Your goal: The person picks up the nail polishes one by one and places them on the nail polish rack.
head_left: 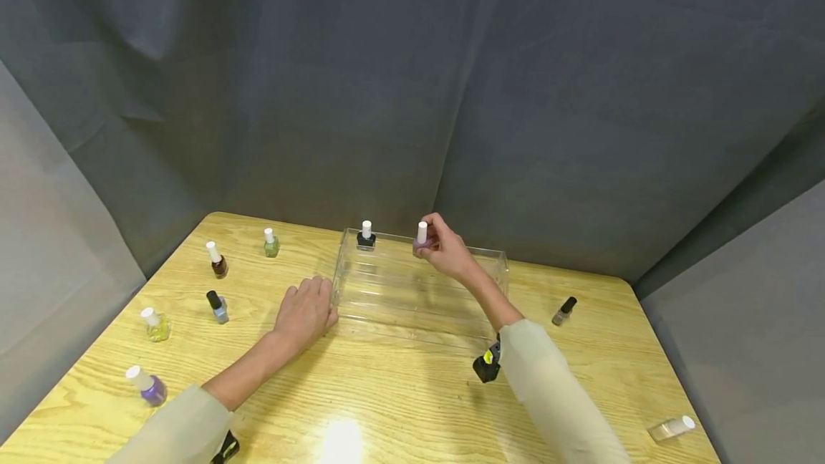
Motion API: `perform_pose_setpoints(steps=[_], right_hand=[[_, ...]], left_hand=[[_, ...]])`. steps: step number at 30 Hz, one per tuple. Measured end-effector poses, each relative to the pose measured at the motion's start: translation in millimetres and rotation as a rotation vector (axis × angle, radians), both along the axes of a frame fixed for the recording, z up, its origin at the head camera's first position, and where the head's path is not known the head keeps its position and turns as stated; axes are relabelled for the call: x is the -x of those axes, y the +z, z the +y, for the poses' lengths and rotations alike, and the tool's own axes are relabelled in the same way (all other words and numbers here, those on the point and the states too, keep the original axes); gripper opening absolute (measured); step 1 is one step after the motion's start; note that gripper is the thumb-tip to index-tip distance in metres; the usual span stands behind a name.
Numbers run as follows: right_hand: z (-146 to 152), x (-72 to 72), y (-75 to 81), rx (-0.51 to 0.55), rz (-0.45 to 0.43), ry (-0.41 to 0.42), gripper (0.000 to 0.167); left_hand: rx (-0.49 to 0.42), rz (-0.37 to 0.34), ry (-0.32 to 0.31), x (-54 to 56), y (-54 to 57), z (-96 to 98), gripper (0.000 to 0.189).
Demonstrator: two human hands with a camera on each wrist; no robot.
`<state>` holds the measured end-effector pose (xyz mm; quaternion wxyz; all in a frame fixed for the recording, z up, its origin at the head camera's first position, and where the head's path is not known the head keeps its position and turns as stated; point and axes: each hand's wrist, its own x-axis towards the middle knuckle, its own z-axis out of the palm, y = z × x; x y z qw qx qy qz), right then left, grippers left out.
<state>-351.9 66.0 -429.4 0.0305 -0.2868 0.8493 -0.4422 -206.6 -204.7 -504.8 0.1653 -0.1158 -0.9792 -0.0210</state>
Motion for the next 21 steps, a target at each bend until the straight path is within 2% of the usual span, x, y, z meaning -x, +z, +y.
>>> perform_pose_setpoints(steps=[11, 21], right_hand=[[0.3, 0.7, -2.7, -0.022, 0.017, -0.011, 0.043], [3.1, 1.9, -4.0, 0.005, -0.03, -0.028, 0.044]], left_hand=[[0.013, 0.048, -0.007, -1.3, 0.9, 1.6, 0.034], [-0.002, 0.064, -0.013, -2.5, 1.4, 1.5, 0.034]])
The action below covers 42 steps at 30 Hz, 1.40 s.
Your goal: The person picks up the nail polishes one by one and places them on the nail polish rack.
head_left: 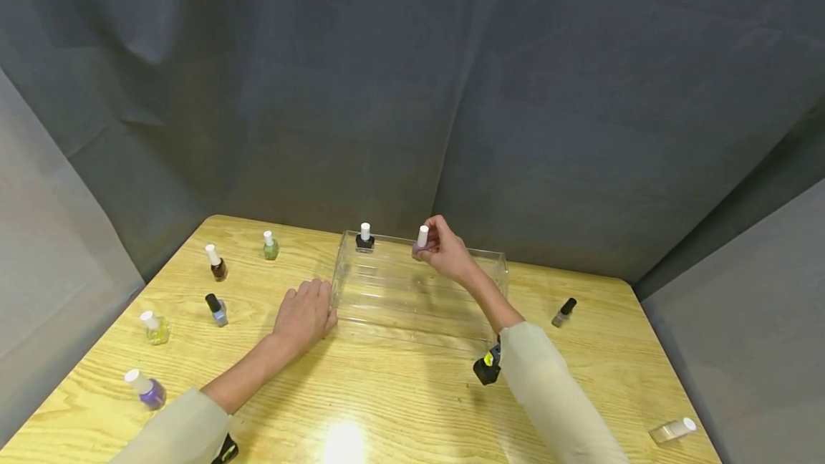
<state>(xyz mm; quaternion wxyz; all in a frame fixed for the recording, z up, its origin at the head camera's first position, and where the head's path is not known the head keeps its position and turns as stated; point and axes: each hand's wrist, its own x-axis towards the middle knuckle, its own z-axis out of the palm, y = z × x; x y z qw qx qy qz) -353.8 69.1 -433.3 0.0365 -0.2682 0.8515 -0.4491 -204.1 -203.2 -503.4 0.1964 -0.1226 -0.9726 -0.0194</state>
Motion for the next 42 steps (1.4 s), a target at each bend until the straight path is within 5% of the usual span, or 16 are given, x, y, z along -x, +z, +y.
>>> perform_pose_setpoints(steps=[14, 24, 34, 42], right_hand=[[13.6, -10.1, 9.6, 0.045, -0.018, -0.032, 0.04], [79.8, -29.0, 21.2, 0.099, 0.035, -0.119, 0.043], [163.4, -62.3, 11.5, 0.088, 0.053, -0.398, 0.043], [212.1, -73.8, -23.9, -0.041, 0.116, -0.574, 0.048]], left_hand=[[0.036, -0.001, 0.015, -3.5, 2.8, 3.6, 0.036], [0.036, -0.018, 0.022, -4.0, 4.3, 3.6, 0.035], [0.019, -0.064, 0.022, -3.1, 6.7, 2.6, 0.03], [0.016, -0.049, 0.015, -3.7, 8.4, 3.5, 0.033]])
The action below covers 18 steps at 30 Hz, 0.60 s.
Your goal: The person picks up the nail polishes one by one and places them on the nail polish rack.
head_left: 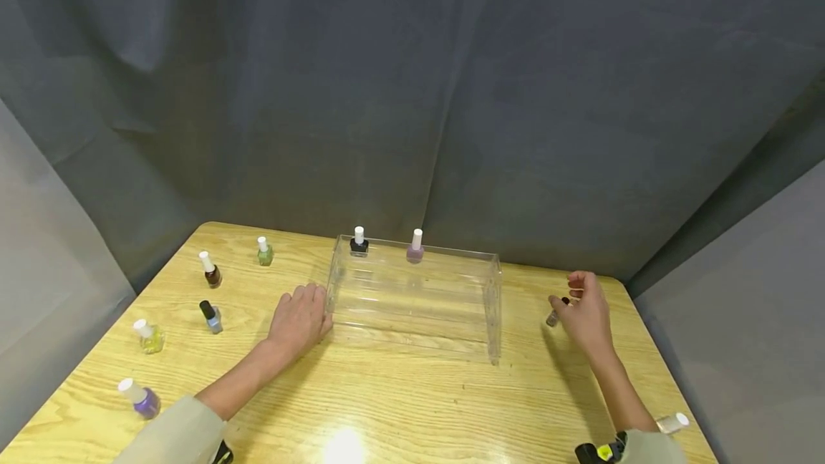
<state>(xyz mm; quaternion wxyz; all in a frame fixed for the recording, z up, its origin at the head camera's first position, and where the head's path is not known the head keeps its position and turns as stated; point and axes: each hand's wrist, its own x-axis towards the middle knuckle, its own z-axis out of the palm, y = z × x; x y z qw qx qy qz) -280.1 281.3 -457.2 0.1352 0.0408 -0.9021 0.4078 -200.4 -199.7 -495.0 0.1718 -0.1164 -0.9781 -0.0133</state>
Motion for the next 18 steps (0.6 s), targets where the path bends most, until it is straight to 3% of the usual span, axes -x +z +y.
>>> perform_pose_setpoints(steps=[9, 18], right_hand=[[16.5, 5.8, -38.5, 0.004, -0.081, -0.069, 0.051], [22.5, 15.5, -55.7, -0.002, -0.134, -0.031, 0.054]], left_hand=[[-0.034, -0.067, 0.005, 4.5, -5.7, 0.5, 0.031], [-0.012, -0.064, 0.025, 5.1, -7.1, -1.1, 0.034]])
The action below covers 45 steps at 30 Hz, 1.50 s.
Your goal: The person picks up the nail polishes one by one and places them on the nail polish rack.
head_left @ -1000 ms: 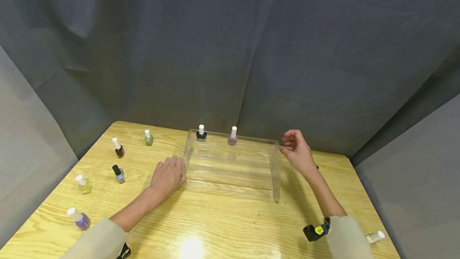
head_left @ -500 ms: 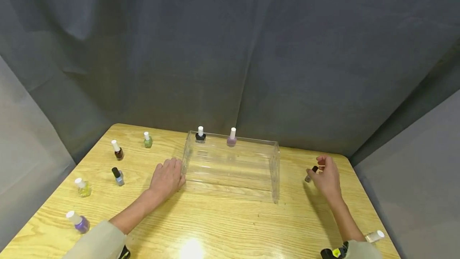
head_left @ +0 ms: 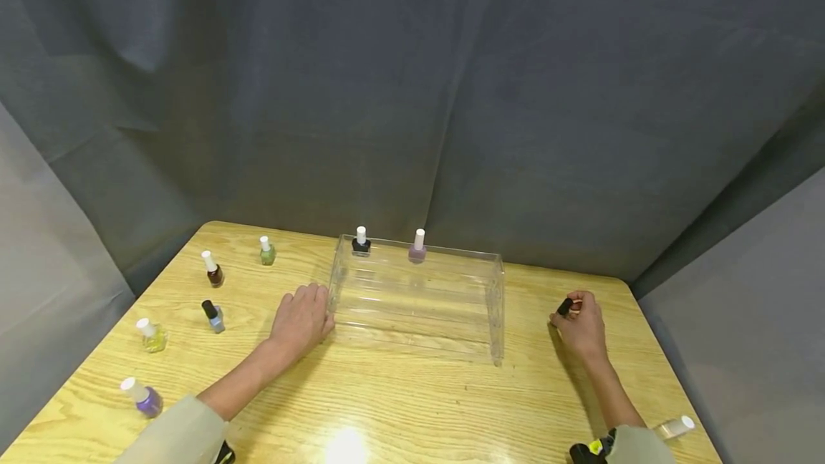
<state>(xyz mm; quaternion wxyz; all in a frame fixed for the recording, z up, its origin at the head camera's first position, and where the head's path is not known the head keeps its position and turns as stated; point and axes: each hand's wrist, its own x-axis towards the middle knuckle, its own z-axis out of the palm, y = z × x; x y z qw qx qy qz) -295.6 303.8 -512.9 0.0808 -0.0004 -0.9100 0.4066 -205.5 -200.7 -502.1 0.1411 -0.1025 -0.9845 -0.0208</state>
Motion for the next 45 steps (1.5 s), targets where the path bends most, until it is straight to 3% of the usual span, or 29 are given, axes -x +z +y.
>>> perform_pose_setpoints(steps=[10, 19, 24, 30, 45], right_hand=[[1.2, 0.1, -6.3, -0.045, 0.001, 0.001, 0.041], [-1.5, -3.1, 4.0, -0.018, -0.07, 0.045, 0.044], [-6.8, 2.2, 20.8, 0.044, -0.044, 0.112, 0.044], [-20.3, 7.2, 48.3, 0.087, 0.03, 0.274, 0.039], [-85.7, 28.1, 108.7, 0.073, 0.071, 0.529, 0.033]], left_hand=[[0.015, 0.015, -0.01, -1.1, -0.9, -1.0, 0.035], [0.001, 0.024, -0.013, 0.3, -3.6, -1.4, 0.034], [-0.016, 0.048, -0.015, -1.1, -2.2, -0.7, 0.033], [-0.005, 0.059, -0.013, -1.7, -0.3, 0.1, 0.035], [0.007, 0.039, -0.015, -1.4, -1.1, -1.3, 0.034]])
